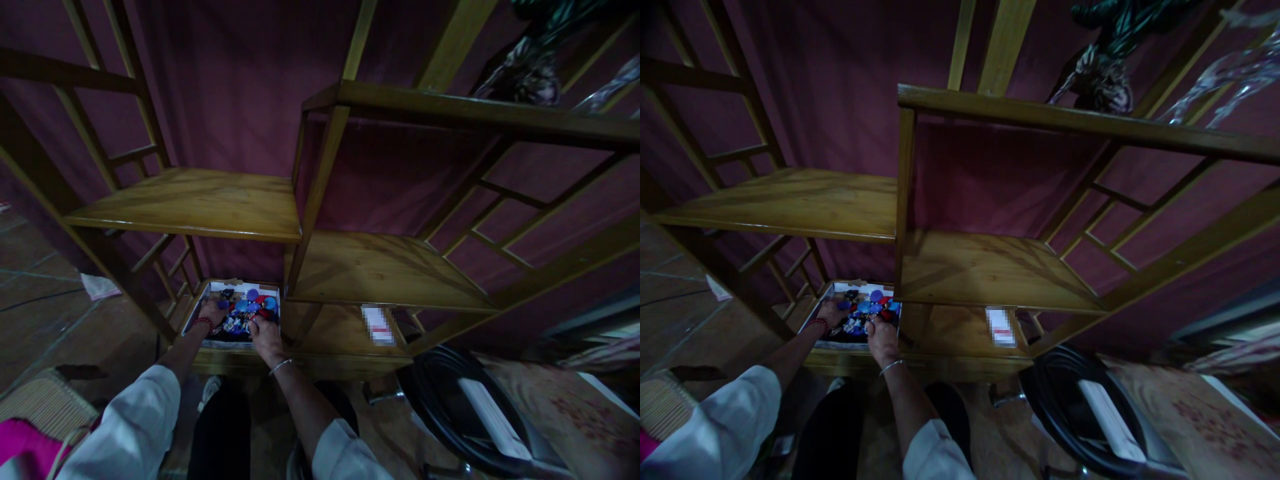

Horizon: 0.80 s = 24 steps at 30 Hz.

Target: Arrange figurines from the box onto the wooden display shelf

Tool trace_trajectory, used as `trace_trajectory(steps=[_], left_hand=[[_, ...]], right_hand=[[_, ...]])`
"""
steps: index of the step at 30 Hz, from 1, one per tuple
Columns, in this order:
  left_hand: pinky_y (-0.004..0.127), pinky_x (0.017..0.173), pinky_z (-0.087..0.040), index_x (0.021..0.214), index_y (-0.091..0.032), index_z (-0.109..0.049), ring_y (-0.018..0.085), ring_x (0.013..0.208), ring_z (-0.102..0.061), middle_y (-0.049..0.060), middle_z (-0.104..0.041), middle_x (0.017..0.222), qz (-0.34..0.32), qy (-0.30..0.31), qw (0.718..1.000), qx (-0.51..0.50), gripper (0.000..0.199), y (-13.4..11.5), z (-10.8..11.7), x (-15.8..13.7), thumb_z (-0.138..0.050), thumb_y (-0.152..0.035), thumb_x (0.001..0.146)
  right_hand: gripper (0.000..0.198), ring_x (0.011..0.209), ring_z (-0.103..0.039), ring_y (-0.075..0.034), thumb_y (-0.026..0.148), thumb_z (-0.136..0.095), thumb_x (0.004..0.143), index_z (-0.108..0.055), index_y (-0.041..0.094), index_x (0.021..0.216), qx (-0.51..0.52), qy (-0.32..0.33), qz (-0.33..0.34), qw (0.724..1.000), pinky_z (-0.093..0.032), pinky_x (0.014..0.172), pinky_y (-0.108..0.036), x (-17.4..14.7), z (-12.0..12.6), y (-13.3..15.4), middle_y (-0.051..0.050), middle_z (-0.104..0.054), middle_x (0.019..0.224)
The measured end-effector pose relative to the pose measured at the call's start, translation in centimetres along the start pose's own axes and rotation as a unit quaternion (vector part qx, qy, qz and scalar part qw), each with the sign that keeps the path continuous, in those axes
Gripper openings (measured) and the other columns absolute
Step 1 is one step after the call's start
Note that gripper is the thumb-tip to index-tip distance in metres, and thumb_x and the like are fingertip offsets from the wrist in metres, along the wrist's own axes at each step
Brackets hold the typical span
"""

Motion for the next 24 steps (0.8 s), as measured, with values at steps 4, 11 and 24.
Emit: trace_trajectory(steps=[4, 11, 24], left_hand=[[0.03, 0.077, -0.039, 0.105, -0.007, -0.049, 0.025, 0.097, -0.055, 0.02, -0.059, 0.102, 0.003, 0.007, 1.0, -0.005, 0.037, -1.2, 0.6, -1.0, -0.049, -0.024, 0.072], [0.026, 0.072, -0.04, 0.106, -0.009, -0.05, 0.02, 0.09, -0.058, 0.014, -0.063, 0.092, -0.018, 0.04, 0.998, -0.041, 0.039, -3.7, 0.2, -4.0, -0.052, -0.017, 0.067], [0.021, 0.065, -0.042, 0.117, -0.012, -0.042, 0.011, 0.065, -0.058, 0.0, -0.06, 0.069, -0.051, 0.057, 0.987, -0.14, 0.052, -5.2, -1.1, -7.7, -0.049, -0.007, 0.066]], right_hand=[[0.022, 0.065, -0.06, -0.011, 0.027, -0.042, 0.084, -0.061, 0.019, 0.091, 0.083, -0.007, 0.014, 0.996, -0.04, 0.059, -0.017, 0.3, -0.2, -0.4, -0.003, -0.066, 0.072], [0.019, 0.062, -0.06, -0.012, 0.018, -0.049, 0.076, -0.064, 0.023, 0.088, 0.192, -0.062, -0.011, 0.979, -0.042, 0.057, -0.018, 0.6, -0.2, -1.3, 0.001, -0.065, 0.068], [0.022, 0.062, -0.059, -0.011, 0.016, -0.047, 0.074, -0.061, 0.023, 0.09, 0.201, -0.083, -0.036, 0.975, -0.044, 0.058, -0.018, -0.3, 0.9, -2.2, 0.002, -0.064, 0.065]])
Point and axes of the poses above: each hand's wrist, its own x-axis towards the middle knuckle, its own z-axis out of the back of the hand, y = z × x, the point moved 4 cm from there along x, towards the middle knuckle
